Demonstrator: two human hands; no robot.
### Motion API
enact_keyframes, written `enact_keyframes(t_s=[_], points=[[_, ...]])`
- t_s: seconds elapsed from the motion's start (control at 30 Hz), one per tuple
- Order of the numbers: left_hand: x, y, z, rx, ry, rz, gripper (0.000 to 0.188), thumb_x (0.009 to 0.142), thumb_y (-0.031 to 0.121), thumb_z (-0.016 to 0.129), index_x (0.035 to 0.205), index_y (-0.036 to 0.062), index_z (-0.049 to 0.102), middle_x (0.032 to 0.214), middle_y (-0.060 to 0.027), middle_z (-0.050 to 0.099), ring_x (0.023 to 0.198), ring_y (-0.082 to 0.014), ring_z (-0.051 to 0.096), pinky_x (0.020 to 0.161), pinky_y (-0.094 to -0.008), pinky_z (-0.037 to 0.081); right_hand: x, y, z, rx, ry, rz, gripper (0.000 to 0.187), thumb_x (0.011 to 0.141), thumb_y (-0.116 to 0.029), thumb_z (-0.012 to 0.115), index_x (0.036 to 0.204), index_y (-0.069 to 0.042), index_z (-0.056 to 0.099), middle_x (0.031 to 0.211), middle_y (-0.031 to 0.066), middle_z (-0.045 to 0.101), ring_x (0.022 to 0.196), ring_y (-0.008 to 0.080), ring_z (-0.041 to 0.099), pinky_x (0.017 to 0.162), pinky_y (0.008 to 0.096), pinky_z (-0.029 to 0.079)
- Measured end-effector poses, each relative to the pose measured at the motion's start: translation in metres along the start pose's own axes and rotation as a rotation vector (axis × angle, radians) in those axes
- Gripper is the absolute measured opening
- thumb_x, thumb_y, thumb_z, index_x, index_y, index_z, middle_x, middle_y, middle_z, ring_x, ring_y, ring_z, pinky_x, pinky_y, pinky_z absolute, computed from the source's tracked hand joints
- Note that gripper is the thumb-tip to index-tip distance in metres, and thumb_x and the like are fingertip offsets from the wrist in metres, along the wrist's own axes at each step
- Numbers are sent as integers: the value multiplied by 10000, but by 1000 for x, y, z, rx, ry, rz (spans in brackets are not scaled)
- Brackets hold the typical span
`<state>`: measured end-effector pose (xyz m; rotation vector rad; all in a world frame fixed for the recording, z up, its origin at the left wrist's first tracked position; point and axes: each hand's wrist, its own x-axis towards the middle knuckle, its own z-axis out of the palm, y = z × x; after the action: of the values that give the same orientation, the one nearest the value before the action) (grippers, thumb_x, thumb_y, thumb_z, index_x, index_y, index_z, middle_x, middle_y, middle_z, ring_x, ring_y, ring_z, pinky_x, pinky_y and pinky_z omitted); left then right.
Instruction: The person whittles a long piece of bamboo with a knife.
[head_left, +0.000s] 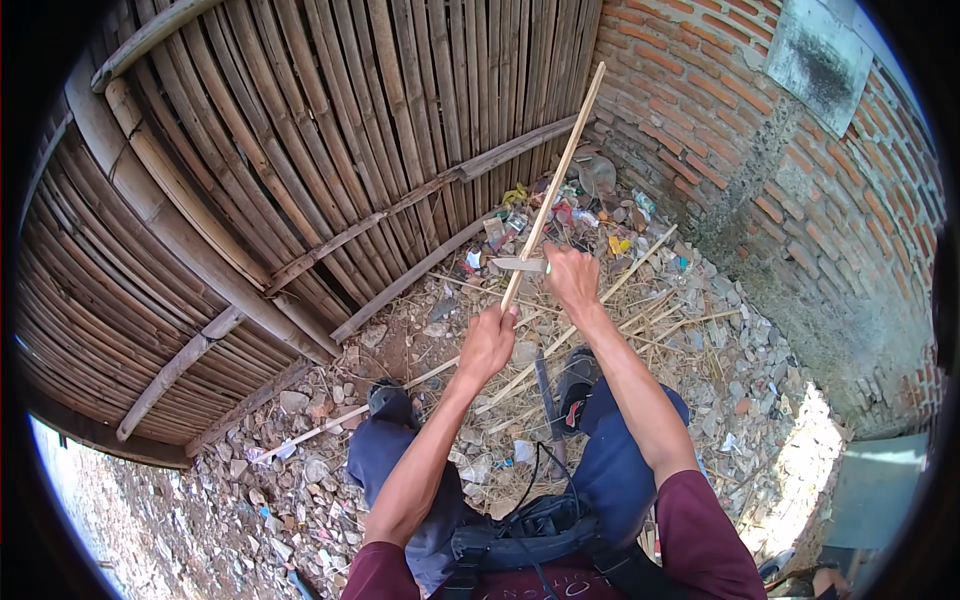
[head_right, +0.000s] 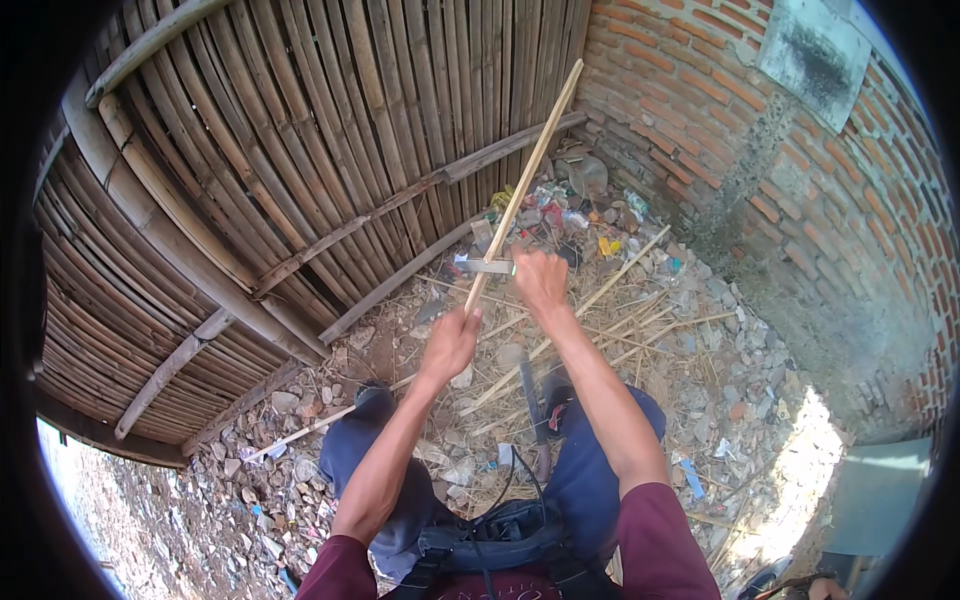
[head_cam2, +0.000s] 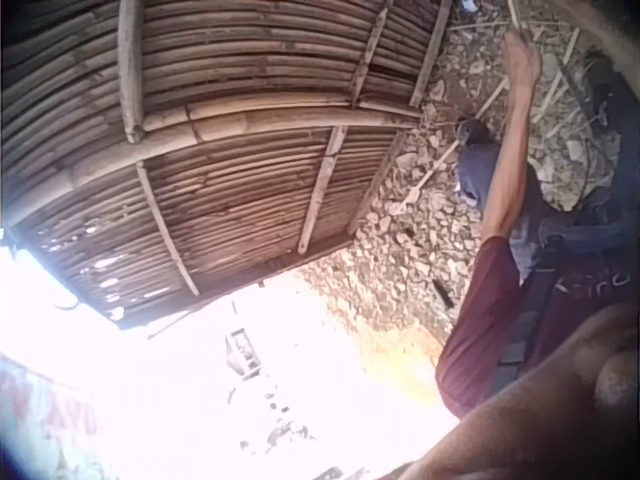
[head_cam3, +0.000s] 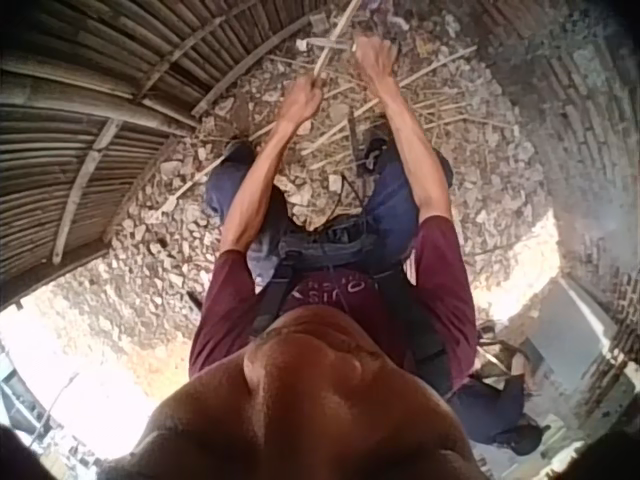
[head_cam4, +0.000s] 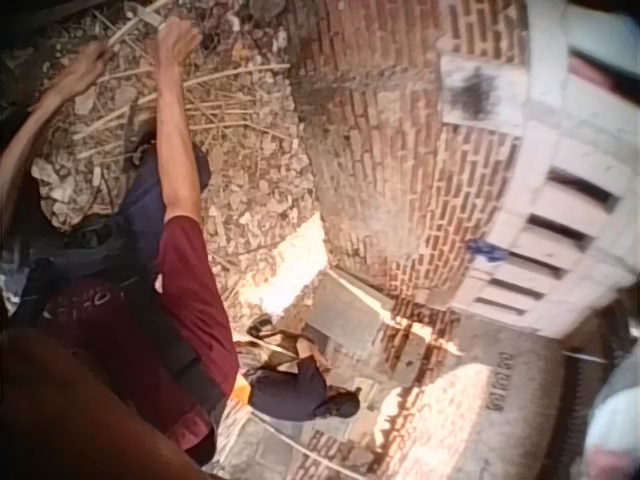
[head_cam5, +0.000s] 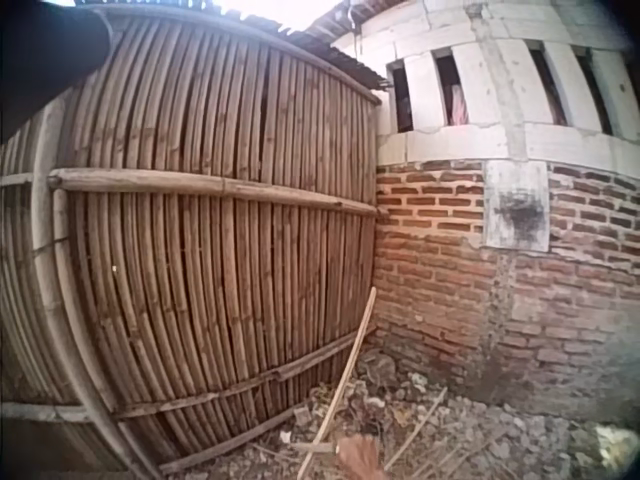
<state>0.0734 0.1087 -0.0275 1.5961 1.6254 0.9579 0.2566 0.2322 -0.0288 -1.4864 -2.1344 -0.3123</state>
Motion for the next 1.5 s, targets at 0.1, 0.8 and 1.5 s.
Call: enact_keyframes(t_s=[0.1,0.8,1.5], points=[[2,-2,-4,-18,-7,-7,446,1118,360,527,1028,-49,681,836,-291,683,870,-506,678,819,-562,505,9,-2,-3,-4,19,-27,102,887,-71,639,902,-48,737,834,212,755,737,443,766,591,563,581],[-27,17,-19,-47,-46,50,495,1146,394,476,1084,-87,571,794,-379,663,853,-583,678,805,-635,497,-5,0,-75,200,-26,85,176,836,-29,679,938,-83,811,753,218,740,702,431,744,662,522,583],[-41,5,12,330,205,243,307,1149,306,530,1055,20,470,649,-297,653,594,-532,666,512,-627,505,-15,-10,-46,178,43,-40,89,807,-55,680,802,-47,768,724,239,725,687,454,743,635,544,594]])
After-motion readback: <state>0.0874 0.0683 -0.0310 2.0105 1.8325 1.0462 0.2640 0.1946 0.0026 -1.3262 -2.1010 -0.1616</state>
